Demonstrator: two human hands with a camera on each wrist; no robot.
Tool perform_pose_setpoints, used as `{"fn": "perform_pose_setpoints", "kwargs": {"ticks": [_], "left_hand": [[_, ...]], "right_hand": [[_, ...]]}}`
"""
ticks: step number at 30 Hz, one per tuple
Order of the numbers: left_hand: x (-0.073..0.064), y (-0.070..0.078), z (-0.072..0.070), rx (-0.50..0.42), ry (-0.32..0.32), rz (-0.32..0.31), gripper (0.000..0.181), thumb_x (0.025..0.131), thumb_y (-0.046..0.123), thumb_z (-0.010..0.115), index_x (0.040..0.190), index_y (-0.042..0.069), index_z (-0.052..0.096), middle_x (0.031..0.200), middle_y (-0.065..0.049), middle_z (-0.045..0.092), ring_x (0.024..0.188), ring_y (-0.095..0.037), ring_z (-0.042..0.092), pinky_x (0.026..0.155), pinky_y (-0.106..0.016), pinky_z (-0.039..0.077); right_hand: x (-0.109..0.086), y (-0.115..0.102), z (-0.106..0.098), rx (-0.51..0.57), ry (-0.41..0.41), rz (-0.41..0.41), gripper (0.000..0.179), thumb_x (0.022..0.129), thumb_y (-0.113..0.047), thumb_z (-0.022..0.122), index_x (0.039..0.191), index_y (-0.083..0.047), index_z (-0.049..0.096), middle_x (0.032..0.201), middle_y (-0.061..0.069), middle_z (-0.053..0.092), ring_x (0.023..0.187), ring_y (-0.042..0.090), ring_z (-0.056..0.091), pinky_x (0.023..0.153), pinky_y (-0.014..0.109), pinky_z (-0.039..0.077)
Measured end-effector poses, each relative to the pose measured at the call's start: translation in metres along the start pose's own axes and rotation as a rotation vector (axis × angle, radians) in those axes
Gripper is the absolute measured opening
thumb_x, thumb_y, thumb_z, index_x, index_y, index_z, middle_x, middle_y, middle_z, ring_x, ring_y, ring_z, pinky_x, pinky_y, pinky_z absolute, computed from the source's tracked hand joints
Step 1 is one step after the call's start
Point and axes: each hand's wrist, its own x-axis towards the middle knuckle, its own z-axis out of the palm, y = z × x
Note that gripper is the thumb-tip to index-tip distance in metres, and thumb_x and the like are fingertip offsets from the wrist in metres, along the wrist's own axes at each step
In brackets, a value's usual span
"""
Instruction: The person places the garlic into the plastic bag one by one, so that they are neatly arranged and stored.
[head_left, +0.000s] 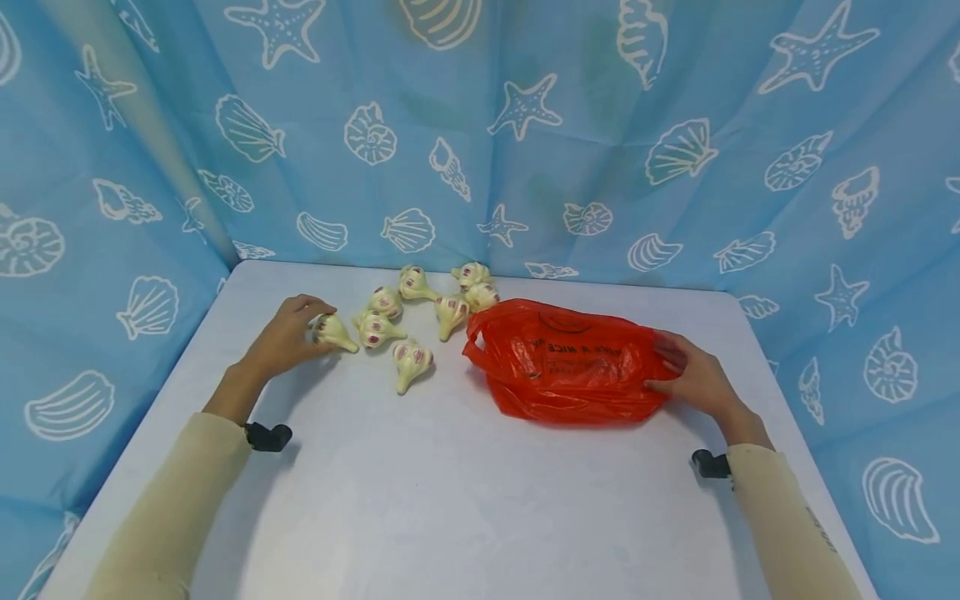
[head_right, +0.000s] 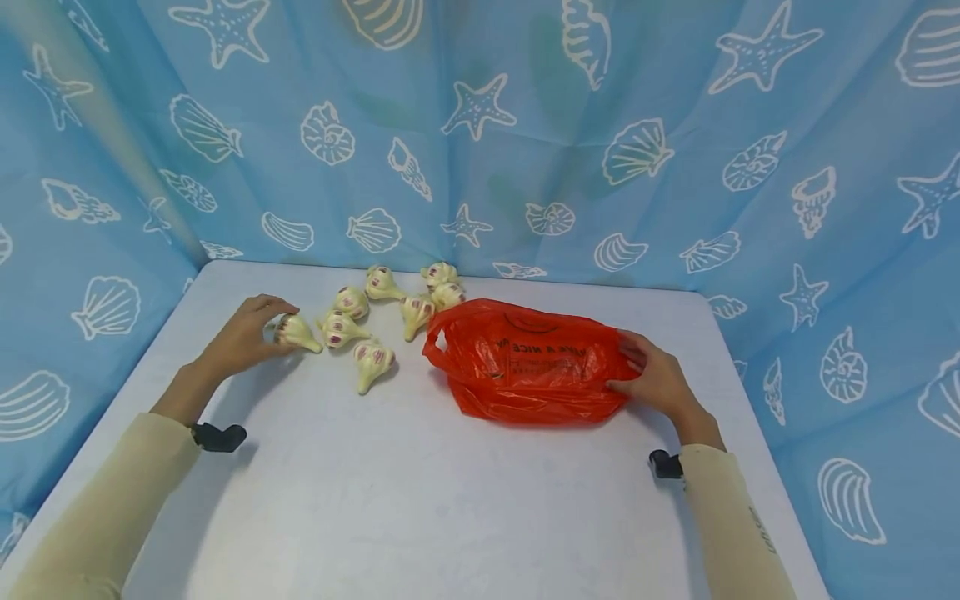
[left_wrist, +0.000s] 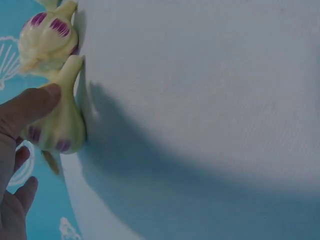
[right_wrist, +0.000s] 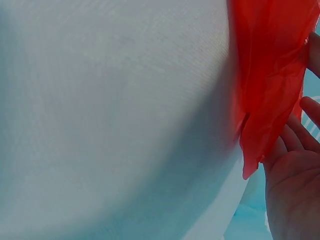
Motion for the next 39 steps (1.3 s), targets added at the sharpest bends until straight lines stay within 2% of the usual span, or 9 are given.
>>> {"fn": "perform_pose_setpoints", "kwargs": {"ticks": [5,9,11,14,20,23,27,34,39], "left_hand": [[0.007,0.007,-0.010,0.202,-0.139,0.192,0.066,0.072,0.007,0.084,0.132,0.003,0.056,0.136,-0.015,0.045,0.131,-0.035,0.035,0.101,-0.051,0.042],[0.011,0.011,-0.019,0.361,-0.214,0.339,0.071,0.070,0.002,0.084,0.134,0.004,0.053,0.138,-0.014,0.045,0.132,-0.033,0.035,0.100,-0.049,0.044],[0.013,0.012,-0.023,0.409,-0.234,0.385,0.069,0.071,0.001,0.084,0.133,0.003,0.054,0.136,-0.015,0.047,0.130,-0.033,0.038,0.099,-0.048,0.045],[0.014,0.013,-0.024,0.430,-0.254,0.402,0.063,0.072,0.001,0.082,0.130,0.001,0.056,0.132,-0.016,0.050,0.125,-0.033,0.044,0.095,-0.046,0.048],[0.012,0.008,-0.020,0.439,-0.249,0.354,0.060,0.074,0.003,0.082,0.129,-0.001,0.058,0.129,-0.016,0.052,0.121,-0.032,0.049,0.095,-0.045,0.048],[0.012,0.004,-0.017,0.392,-0.225,0.311,0.061,0.074,0.005,0.083,0.129,-0.001,0.056,0.129,-0.017,0.051,0.121,-0.033,0.047,0.097,-0.046,0.047],[0.010,0.004,-0.017,0.261,-0.150,0.235,0.064,0.072,0.007,0.085,0.127,-0.002,0.054,0.128,-0.019,0.049,0.119,-0.035,0.047,0.098,-0.049,0.045],[0.009,0.004,-0.013,0.008,0.045,0.076,0.063,0.074,0.012,0.083,0.125,-0.008,0.053,0.123,-0.023,0.050,0.107,-0.036,0.052,0.091,-0.052,0.047],[0.007,0.004,-0.002,-0.222,0.168,-0.070,0.064,0.079,0.019,0.081,0.128,-0.009,0.052,0.125,-0.025,0.050,0.114,-0.040,0.051,0.095,-0.050,0.048]], "right_hand": [[-0.001,0.001,-0.001,-0.012,-0.009,0.006,0.092,0.078,-0.020,0.083,0.152,-0.012,0.030,0.149,0.019,0.038,0.134,0.042,0.038,0.094,0.052,0.047],[0.000,0.000,-0.001,-0.019,-0.012,-0.007,0.091,0.078,-0.020,0.083,0.152,-0.012,0.031,0.150,0.018,0.039,0.134,0.041,0.038,0.093,0.052,0.047],[0.000,-0.001,-0.002,-0.017,-0.015,-0.015,0.091,0.078,-0.020,0.083,0.152,-0.012,0.031,0.149,0.018,0.039,0.134,0.041,0.039,0.093,0.052,0.047],[0.000,-0.001,-0.002,-0.015,-0.016,-0.010,0.092,0.077,-0.019,0.083,0.152,-0.012,0.030,0.149,0.019,0.039,0.134,0.042,0.039,0.093,0.052,0.047],[0.000,-0.002,-0.003,-0.005,-0.015,-0.005,0.092,0.077,-0.018,0.083,0.152,-0.012,0.030,0.150,0.019,0.038,0.134,0.042,0.039,0.094,0.052,0.046],[0.000,-0.002,-0.002,-0.006,-0.020,-0.006,0.092,0.078,-0.017,0.083,0.153,-0.011,0.030,0.150,0.019,0.038,0.134,0.042,0.038,0.094,0.052,0.046],[-0.001,-0.003,-0.002,-0.010,-0.023,-0.003,0.092,0.078,-0.018,0.083,0.153,-0.011,0.029,0.150,0.019,0.038,0.134,0.042,0.038,0.095,0.052,0.045],[0.000,-0.005,-0.003,-0.011,-0.023,-0.002,0.094,0.077,-0.017,0.083,0.153,-0.011,0.027,0.150,0.020,0.037,0.134,0.042,0.038,0.095,0.052,0.045],[0.000,-0.004,-0.001,-0.013,-0.027,0.000,0.095,0.078,-0.018,0.083,0.154,-0.011,0.026,0.150,0.021,0.037,0.134,0.043,0.037,0.095,0.052,0.045]]}}
